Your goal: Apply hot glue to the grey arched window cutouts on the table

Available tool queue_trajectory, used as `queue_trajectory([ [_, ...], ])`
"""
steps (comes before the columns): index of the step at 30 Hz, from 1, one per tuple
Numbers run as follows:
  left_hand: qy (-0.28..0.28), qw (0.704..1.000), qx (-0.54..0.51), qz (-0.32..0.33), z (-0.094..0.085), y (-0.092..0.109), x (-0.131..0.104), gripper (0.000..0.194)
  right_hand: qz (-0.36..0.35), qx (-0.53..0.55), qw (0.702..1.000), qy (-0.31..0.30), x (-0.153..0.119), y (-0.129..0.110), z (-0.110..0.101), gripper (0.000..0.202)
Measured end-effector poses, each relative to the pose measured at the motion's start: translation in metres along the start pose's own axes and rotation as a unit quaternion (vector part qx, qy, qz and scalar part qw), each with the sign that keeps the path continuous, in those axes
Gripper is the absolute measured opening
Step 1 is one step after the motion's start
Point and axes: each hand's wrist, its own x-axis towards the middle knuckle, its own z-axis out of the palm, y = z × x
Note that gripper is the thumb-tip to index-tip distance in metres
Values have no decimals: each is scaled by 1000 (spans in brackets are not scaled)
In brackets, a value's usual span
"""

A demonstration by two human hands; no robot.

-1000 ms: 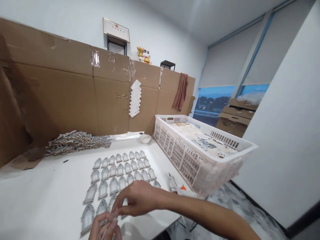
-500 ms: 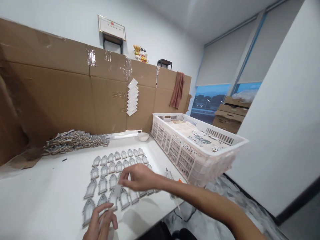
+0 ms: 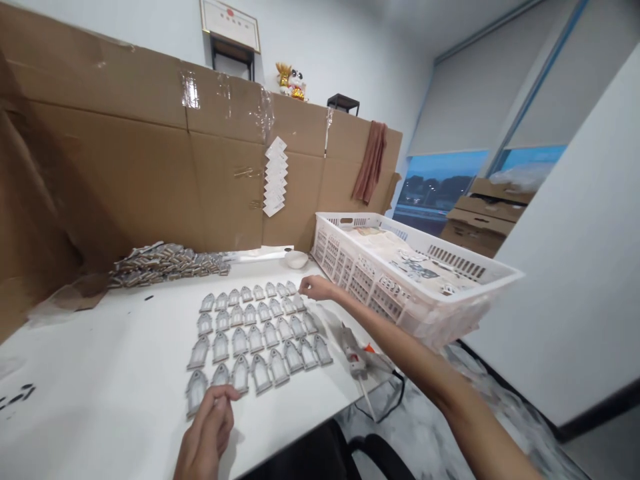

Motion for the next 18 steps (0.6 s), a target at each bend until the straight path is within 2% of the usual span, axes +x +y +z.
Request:
queue_trajectory([
  [4, 5, 1000, -5, 1, 0, -4, 1, 46, -8, 2, 1000, -8, 11, 18, 17, 24],
  [8, 7, 1000, -11, 4, 0, -6, 3, 42, -39, 2, 999, -29, 22, 24, 27, 26],
  [18, 14, 1000, 6, -5, 1, -3, 2, 40, -94, -56, 992, -64, 41, 15, 22, 24],
])
